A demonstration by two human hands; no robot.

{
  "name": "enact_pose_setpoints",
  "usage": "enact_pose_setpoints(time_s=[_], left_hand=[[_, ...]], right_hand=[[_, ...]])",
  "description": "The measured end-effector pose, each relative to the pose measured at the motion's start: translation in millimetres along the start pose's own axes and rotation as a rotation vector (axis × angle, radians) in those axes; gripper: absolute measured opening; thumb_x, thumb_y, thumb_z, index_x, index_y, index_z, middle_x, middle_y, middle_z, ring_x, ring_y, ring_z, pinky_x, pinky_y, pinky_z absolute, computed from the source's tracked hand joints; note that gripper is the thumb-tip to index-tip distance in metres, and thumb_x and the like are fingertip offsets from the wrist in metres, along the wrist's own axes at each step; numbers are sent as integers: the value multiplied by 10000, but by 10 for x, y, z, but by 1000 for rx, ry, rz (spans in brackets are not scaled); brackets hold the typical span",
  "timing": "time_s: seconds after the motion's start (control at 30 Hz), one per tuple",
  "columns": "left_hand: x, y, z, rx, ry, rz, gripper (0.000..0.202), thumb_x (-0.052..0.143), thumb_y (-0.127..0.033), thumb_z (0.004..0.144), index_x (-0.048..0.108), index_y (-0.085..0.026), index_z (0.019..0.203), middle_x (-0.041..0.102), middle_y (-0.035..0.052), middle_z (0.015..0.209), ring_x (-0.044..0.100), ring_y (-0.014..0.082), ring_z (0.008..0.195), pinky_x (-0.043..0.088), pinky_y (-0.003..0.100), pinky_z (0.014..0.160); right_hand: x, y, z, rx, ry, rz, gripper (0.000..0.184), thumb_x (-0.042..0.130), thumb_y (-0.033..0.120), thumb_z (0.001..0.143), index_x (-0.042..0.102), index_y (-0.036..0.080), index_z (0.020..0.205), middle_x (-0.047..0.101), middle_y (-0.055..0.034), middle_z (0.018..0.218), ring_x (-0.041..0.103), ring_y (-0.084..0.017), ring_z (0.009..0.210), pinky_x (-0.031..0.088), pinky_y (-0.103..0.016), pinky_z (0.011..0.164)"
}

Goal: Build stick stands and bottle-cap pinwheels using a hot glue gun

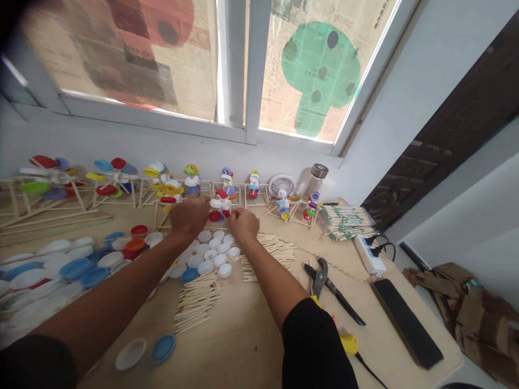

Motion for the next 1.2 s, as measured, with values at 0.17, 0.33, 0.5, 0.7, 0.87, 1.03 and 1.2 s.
enact_pose_setpoints(time_s=[0.17, 0.33, 0.5, 0.7, 0.87, 1.03, 1.2], left_hand=[[2, -8, 8, 1, 16, 14, 429, 296, -214, 942, 704, -123, 1038, 686, 170, 1088, 670, 307, 930, 450, 336, 702], [2, -7, 10, -2, 28, 15, 437, 288, -218, 946, 706, -124, 1035, 685, 174, 1080, 669, 320, 938, 449, 342, 697], [1, -5, 14, -8, 33, 8, 441, 283, -205, 942, 703, -130, 1056, 683, 175, 1093, 669, 312, 938, 456, 353, 708], [-17, 0, -16, -15, 31, -4, 425, 293, -196, 932, 685, -124, 1080, 690, 185, 1074, 666, 328, 976, 466, 366, 715], [-42, 9, -50, -14, 20, -26, 433, 295, -168, 923, 659, -134, 1156, 694, 175, 1114, 668, 321, 990, 468, 363, 734], [-87, 11, -90, -20, 2, -61, 447, 299, -170, 931, 631, -155, 1230, 699, 169, 1114, 670, 310, 988, 478, 365, 749], [-113, 44, -161, -27, -15, -109, 445, 328, -171, 925, 631, -170, 1251, 701, 171, 1135, 672, 322, 994, 492, 393, 778]], right_hand=[[-4, -6, -1, -2, 5, -2, 259, 525, 296, 942, 751, 280, 1069, 777, -30, 1085, 702, -210, 1029, 495, -290, 848], [-1, -10, 8, 3, 4, 0, 258, 538, 296, 936, 745, 287, 1089, 773, -28, 1105, 698, -208, 1040, 497, -288, 851], [6, -2, 13, 4, 7, 5, 258, 545, 288, 933, 746, 286, 1095, 772, -30, 1103, 697, -206, 1043, 496, -288, 864], [-3, 7, 3, 3, 3, 12, 255, 540, 284, 936, 748, 280, 1084, 768, -41, 1118, 694, -217, 1060, 495, -304, 879], [-11, 12, -1, 5, -1, 13, 254, 540, 281, 935, 753, 273, 1073, 770, -47, 1112, 698, -221, 1049, 498, -308, 875], [-30, -6, -3, 13, -7, 8, 243, 551, 282, 929, 754, 286, 1062, 774, -31, 1095, 699, -203, 1032, 499, -288, 861], [-75, -32, -21, 19, -14, 5, 244, 546, 267, 922, 755, 283, 1048, 775, -33, 1084, 699, -202, 1029, 501, -292, 863]])
Point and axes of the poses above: each hand's wrist, its own z-axis towards the middle knuckle, its own x-axis out of the palm, y = z × x, the point moved 4 cm from there along z, towards the middle knuckle
